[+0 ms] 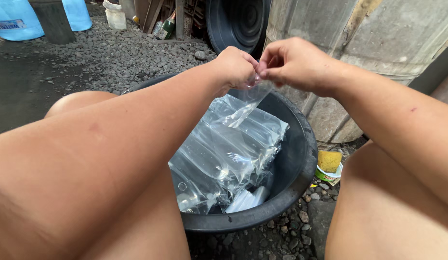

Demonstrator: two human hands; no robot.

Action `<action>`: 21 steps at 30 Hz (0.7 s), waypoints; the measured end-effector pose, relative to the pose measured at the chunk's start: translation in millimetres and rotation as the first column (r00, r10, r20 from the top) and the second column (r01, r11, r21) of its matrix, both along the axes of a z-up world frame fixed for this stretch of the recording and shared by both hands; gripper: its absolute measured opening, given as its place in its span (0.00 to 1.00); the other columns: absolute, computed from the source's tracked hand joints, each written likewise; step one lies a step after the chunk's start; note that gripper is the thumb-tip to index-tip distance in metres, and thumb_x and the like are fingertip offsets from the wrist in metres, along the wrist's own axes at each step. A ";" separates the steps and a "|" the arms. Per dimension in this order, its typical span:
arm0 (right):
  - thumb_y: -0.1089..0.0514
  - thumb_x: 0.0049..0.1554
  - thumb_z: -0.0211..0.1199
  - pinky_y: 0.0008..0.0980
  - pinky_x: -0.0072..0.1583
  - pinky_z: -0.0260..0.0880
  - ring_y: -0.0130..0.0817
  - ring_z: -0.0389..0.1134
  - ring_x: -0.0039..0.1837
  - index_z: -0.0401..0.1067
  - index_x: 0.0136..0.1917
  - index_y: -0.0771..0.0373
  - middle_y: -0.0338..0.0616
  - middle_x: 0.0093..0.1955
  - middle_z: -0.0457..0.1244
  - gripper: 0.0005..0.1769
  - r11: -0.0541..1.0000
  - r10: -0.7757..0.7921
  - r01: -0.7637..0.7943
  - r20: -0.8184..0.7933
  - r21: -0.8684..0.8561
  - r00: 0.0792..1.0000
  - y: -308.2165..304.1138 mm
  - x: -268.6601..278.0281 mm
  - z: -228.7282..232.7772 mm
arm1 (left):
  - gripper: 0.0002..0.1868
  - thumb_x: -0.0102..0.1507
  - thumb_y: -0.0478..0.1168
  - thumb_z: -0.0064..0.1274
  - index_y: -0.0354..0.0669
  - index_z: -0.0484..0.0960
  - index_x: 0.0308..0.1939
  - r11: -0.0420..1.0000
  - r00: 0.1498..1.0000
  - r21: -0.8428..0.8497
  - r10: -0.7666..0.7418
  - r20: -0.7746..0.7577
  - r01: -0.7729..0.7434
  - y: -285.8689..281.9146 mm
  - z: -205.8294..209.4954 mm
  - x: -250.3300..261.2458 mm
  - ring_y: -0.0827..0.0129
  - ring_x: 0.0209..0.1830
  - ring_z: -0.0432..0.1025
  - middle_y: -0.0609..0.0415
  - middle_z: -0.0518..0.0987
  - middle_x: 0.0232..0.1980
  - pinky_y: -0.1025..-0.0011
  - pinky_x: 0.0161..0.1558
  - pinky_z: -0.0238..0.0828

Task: The person fills long plastic bags with water from a faucet, ties the ends, and places the filled bags into a large black bucket.

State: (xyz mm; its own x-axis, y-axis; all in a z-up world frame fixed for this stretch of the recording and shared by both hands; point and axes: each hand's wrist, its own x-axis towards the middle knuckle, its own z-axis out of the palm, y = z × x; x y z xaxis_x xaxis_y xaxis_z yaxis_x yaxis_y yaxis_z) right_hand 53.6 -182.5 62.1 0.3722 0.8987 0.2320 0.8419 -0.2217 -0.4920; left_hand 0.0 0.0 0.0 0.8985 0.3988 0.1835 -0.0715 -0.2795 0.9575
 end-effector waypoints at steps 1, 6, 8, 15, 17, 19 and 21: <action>0.58 0.57 0.67 0.30 0.46 0.69 0.29 0.68 0.41 0.76 0.46 0.61 0.46 0.43 0.70 0.06 1.000 0.001 -0.001 0.001 0.001 1.000 0.0 -1.7 1.9 | 0.10 0.56 0.26 0.58 0.39 0.87 0.39 1.000 1.000 0.001 0.001 0.001 -0.001 -1.8 1.4 -2.8 0.70 0.34 0.81 0.50 0.86 0.37 0.72 0.38 0.83; 0.63 0.57 0.64 0.25 0.52 0.69 0.24 0.67 0.49 0.74 0.47 0.66 0.41 0.45 0.69 0.04 0.958 0.186 -0.216 0.166 0.188 0.968 -4.5 -8.5 11.3 | 0.10 0.57 0.27 0.55 0.41 0.88 0.36 0.998 0.997 -0.017 0.067 -0.038 -0.067 -5.6 10.3 -16.6 0.74 0.29 0.78 0.54 0.85 0.33 0.74 0.32 0.78; 0.62 0.59 0.63 0.26 0.53 0.70 0.23 0.68 0.50 0.73 0.47 0.66 0.40 0.46 0.69 0.04 0.956 0.219 -0.245 0.163 0.159 0.962 -3.6 -12.5 9.5 | 0.05 0.58 0.31 0.59 0.41 0.88 0.35 0.995 0.996 0.051 0.082 -0.019 -0.080 -4.3 11.0 -22.7 0.74 0.29 0.77 0.54 0.84 0.32 0.73 0.32 0.78; 0.56 0.54 0.69 0.35 0.50 0.71 0.34 0.71 0.46 0.73 0.56 0.59 0.42 0.45 0.69 0.17 0.994 0.041 0.006 0.406 -0.112 0.913 1.8 -11.1 2.1 | 0.05 0.55 0.31 0.62 0.44 0.88 0.33 0.942 0.946 0.136 0.286 0.150 -0.306 -0.3 24.0 -34.0 0.74 0.31 0.82 0.54 0.87 0.34 0.74 0.33 0.83; 0.57 0.52 0.71 0.38 0.52 0.70 0.38 0.70 0.48 0.78 0.51 0.58 0.44 0.46 0.68 0.12 0.996 0.056 -0.012 0.517 -0.088 0.854 3.5 -4.9 -2.2 | 0.07 0.55 0.30 0.59 0.46 0.88 0.32 0.917 0.932 0.249 0.247 0.264 -0.313 -5.5 22.8 -32.7 0.73 0.33 0.83 0.55 0.88 0.35 0.72 0.36 0.82; 0.57 0.50 0.72 0.42 0.53 0.70 0.42 0.69 0.49 0.82 0.46 0.57 0.47 0.48 0.67 0.08 0.998 0.065 -0.033 0.625 -0.062 0.778 9.9 1.4 -7.8 | 0.09 0.54 0.30 0.55 0.47 0.88 0.31 0.872 0.907 0.358 0.191 0.376 -0.333 -7.0 24.3 -33.1 0.71 0.35 0.83 0.56 0.88 0.36 0.71 0.38 0.81; 0.53 0.52 0.73 0.43 0.54 0.70 0.43 0.70 0.51 0.80 0.46 0.60 0.46 0.51 0.67 0.12 0.996 0.035 -0.076 0.618 0.040 0.785 14.1 6.3 -8.8 | 0.06 0.57 0.38 0.57 0.52 0.90 0.32 0.664 0.925 0.652 0.185 0.332 -0.367 -9.3 23.4 -35.7 0.59 0.38 0.81 0.51 0.86 0.39 0.63 0.42 0.78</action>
State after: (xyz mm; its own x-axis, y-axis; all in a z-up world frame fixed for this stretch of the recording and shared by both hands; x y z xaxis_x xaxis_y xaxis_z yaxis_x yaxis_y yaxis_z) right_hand 59.9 -168.3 53.3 0.0817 0.8904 0.4478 0.9802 -0.1530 0.1254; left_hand -35.7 -9.3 23.4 0.6666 0.2980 0.6832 -0.0589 -0.8927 0.4468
